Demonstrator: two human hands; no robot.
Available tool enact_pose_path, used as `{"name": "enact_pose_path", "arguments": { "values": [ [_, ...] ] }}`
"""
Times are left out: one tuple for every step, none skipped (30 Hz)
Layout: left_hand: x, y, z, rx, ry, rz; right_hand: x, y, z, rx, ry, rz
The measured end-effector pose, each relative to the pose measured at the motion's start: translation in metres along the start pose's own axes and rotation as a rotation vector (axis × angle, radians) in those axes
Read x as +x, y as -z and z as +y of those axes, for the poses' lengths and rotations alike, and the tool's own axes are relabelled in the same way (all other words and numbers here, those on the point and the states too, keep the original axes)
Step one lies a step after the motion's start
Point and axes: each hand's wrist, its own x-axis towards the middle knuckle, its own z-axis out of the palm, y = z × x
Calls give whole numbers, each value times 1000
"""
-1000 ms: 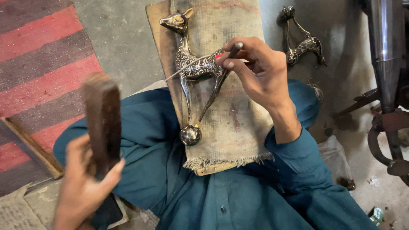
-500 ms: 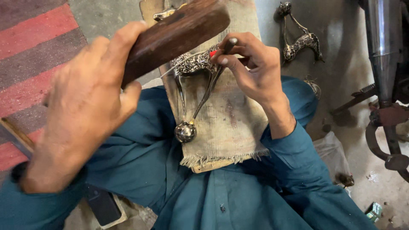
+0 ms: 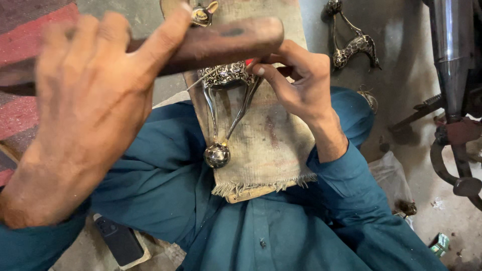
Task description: The person is sitting cross-legged on the floor, using a hammer and a small metal tool to engrave intricate patterns onto a metal giraffe figurine. They repeatedly reposition the figurine to access different areas for detailed work.
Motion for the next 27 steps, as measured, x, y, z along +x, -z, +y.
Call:
{"name": "enact_pose_path", "arguments": {
  "values": [
    [-1, 0, -1, 135, -54, 57, 0, 1, 0, 2, 8, -12],
    [-2, 0, -2, 117, -47, 65, 0, 1, 1, 7, 18, -24],
    [-2, 1, -3, 99, -41, 73, 0, 1, 2, 18, 27, -23],
    [-2, 1, -3, -78, 23, 33, -1, 1, 3, 29, 34, -22],
    [-1, 1, -4, -79, 31, 19, -1, 0, 4, 40, 43, -21],
    [-1, 2, -4, -80, 40, 4, -2, -1, 6, 69, 36, -6],
    [1, 2, -5, 91, -8, 11, -3, -2, 8, 100, 29, 8],
    [1, 3, -5, 119, -5, -10, -4, -5, 9, 134, 21, 19],
    [2, 4, -5, 146, -2, -32, -6, -7, 11, 166, -8, 32],
    [2, 4, -6, 30, 46, -76, -8, -8, 12, 196, -37, 49],
    [3, 3, -5, -61, 74, -92, -9, -9, 13, 209, -44, 55],
    [3, 2, -5, -151, 104, -105, -9, -9, 14, 221, -51, 62],
    [2, 0, -3, -217, 115, -92, -10, -10, 15, 218, -39, 58],
    [2, -3, -3, -249, 118, -81, -9, -9, 15, 189, -17, 55],
    [2, -6, -2, -281, 120, -70, -9, -8, 15, 160, 6, 52],
    [2, -10, -1, -279, 114, -64, -8, -8, 14, 110, 38, 51],
    [2, -12, 0, -274, 108, -60, -7, -7, 14, 62, 70, 49],
    [1, -13, -1, -294, 90, -34, -6, -8, 13, 56, 53, 56],
    [1, -14, -2, -315, 72, -8, -6, -8, 11, 51, 36, 63],
    [2, -15, -3, -362, 72, -1, -6, -9, 10, 46, 18, 71],
    [2, -17, -4, -409, 72, 5, -6, -10, 10, 45, 29, 72],
    [4, -18, -5, -482, 92, -6, -5, -11, 10, 44, 40, 72],
    [3, -19, -5, -405, 77, -13, -5, -11, 9, 42, 53, 73],
    [3, -19, -6, -329, 61, -19, -5, -10, 9, 45, 53, 62],
    [2, -19, -6, -104, 11, -22, -6, -10, 10, 49, 53, 52],
    [1, -19, -7, -40, -9, -17, -6, -9, 10, 53, 53, 42],
    [0, -20, -8, 24, -29, -11, -6, -9, 10, 51, 51, 49]
  ]
}}
